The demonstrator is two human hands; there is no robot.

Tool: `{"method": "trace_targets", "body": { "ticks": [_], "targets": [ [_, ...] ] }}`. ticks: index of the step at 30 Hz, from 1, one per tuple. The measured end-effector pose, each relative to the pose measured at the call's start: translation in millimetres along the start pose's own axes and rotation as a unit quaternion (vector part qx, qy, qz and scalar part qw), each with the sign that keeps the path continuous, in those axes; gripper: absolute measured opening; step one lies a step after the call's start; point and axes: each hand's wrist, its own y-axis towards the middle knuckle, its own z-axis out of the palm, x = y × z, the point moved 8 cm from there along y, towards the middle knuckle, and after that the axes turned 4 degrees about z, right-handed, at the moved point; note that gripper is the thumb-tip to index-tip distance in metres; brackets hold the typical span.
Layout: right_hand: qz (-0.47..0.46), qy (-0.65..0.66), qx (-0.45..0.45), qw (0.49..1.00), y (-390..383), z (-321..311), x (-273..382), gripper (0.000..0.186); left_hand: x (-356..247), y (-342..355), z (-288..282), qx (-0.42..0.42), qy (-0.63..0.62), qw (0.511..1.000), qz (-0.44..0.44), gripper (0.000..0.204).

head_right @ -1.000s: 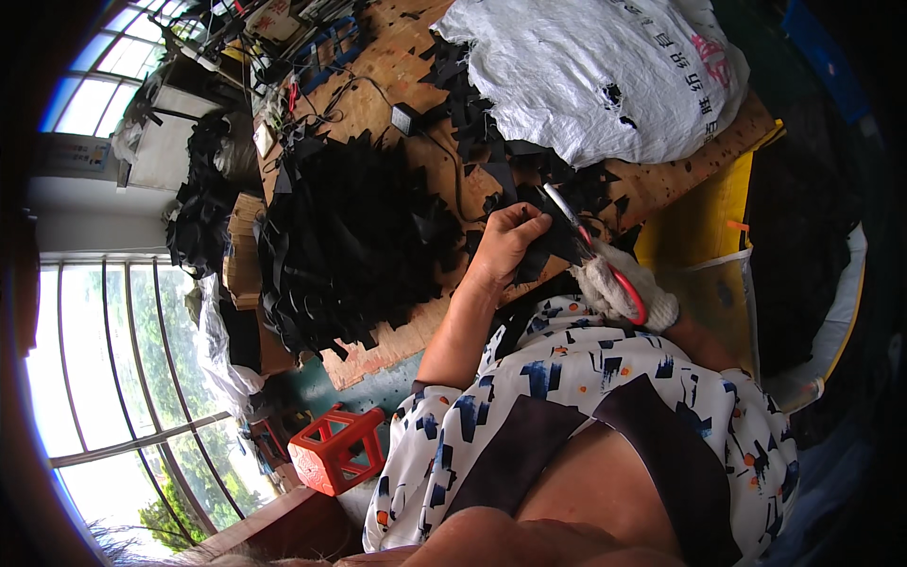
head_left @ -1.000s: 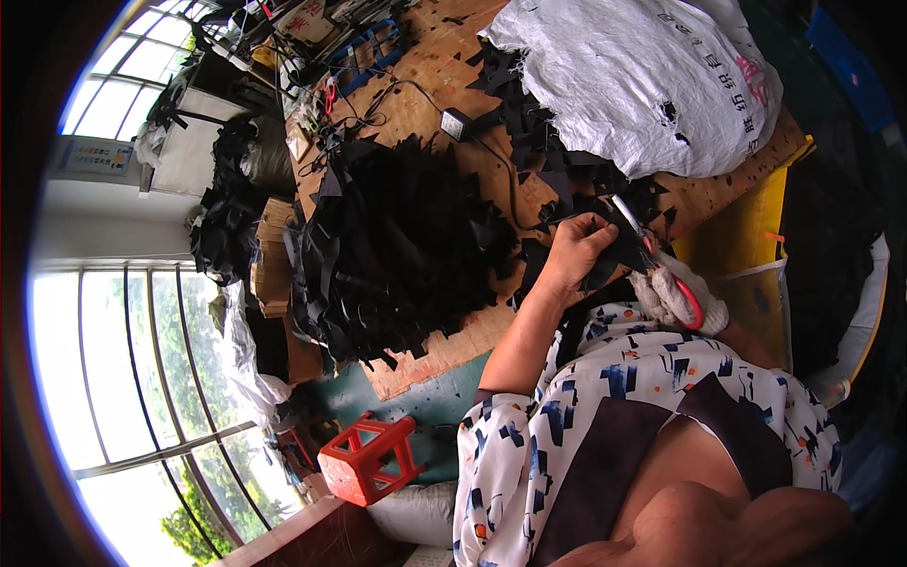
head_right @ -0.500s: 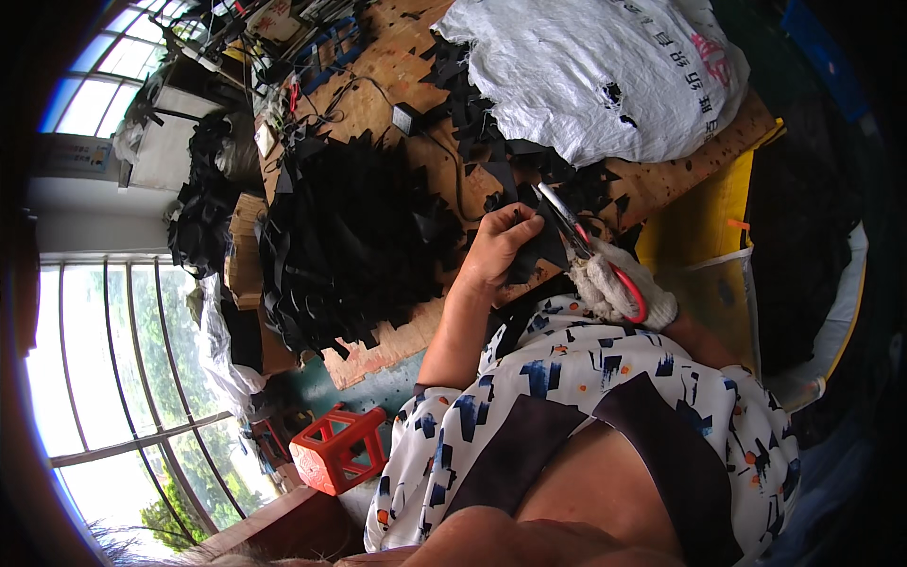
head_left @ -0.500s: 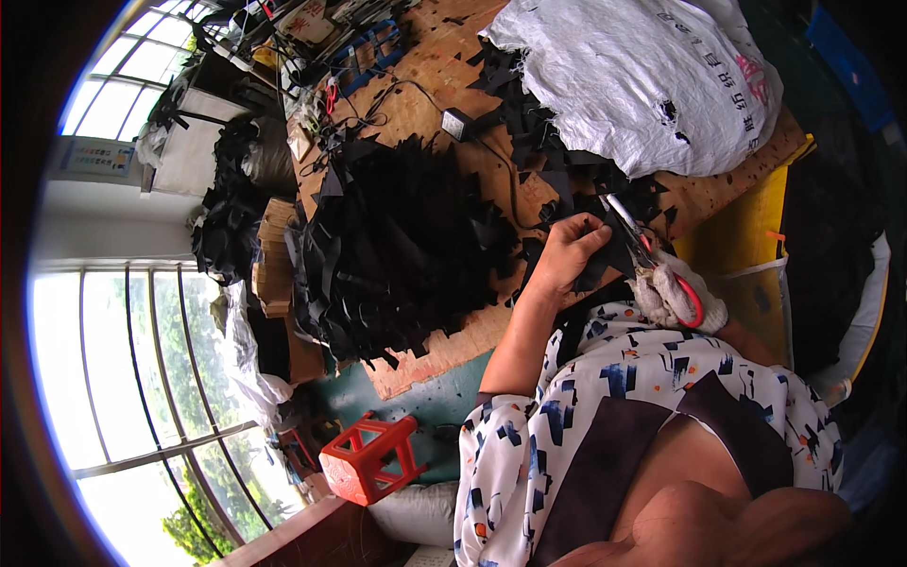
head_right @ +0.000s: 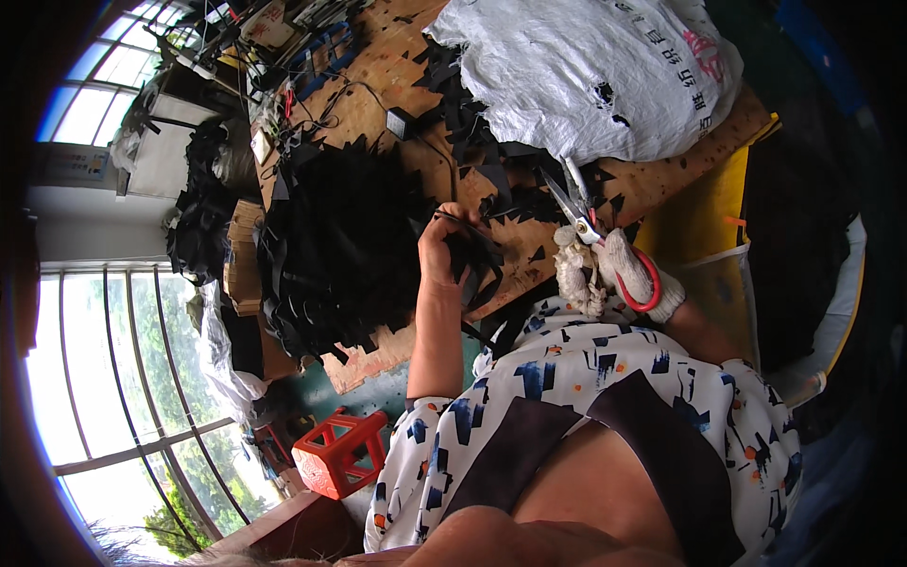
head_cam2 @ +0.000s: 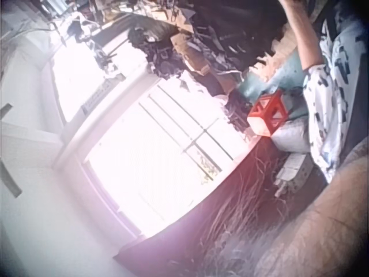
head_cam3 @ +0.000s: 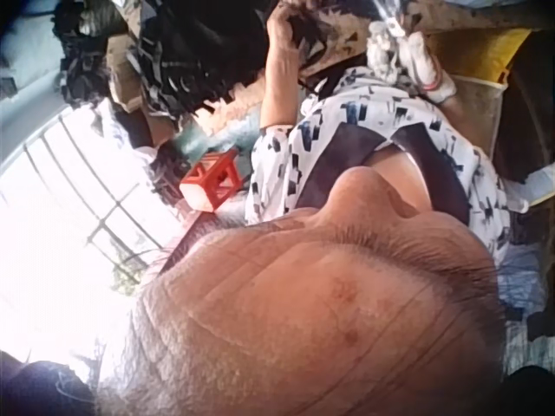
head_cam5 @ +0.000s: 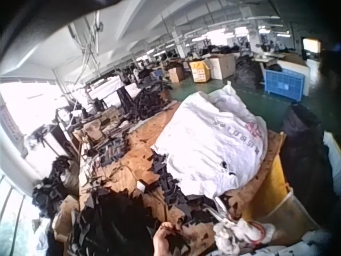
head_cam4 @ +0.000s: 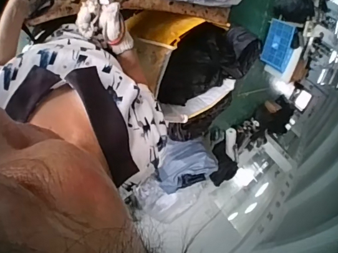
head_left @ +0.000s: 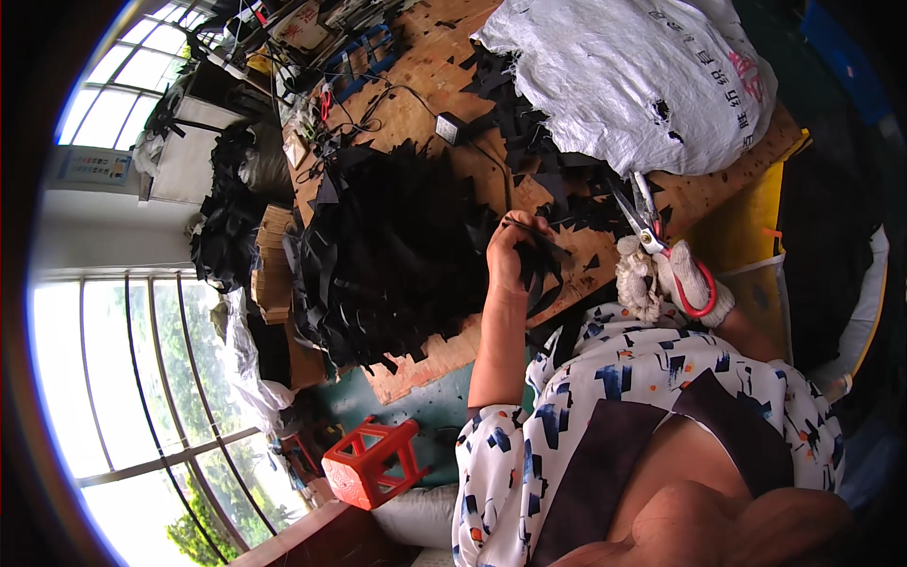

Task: The person cuts black leather pieces from larger sheets using shears and picks up small scraps to sort them on a workshop table.

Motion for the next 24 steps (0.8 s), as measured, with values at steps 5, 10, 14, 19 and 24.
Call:
{"method": "trace_targets", "body": {
  "ticks": [5,10,14,19,24],
  "targets": [
    [-0.003,0.09,0.121,0.989,-2,25,16,0.088,-2,34,-11,-0.019,0.147,0.988,0.042,0.011],
    [-0.023,0.126,0.014,0.992,-2,16,14,0.083,-8,69,13,-0.083,0.708,0.674,0.194,0.033],
    [-0.011,0.085,-0.002,0.996,-2,17,13,0.089,1,81,18,-0.057,0.771,0.6,0.208,0.036],
    [-0.011,0.099,-0.021,0.995,-4,11,11,0.088,7,83,30,0.001,0.75,0.61,0.258,0.027],
    [-0.019,0.104,0.007,0.994,-4,19,12,0.088,-10,63,24,-0.036,0.708,0.676,0.199,0.027]
  ]
}}
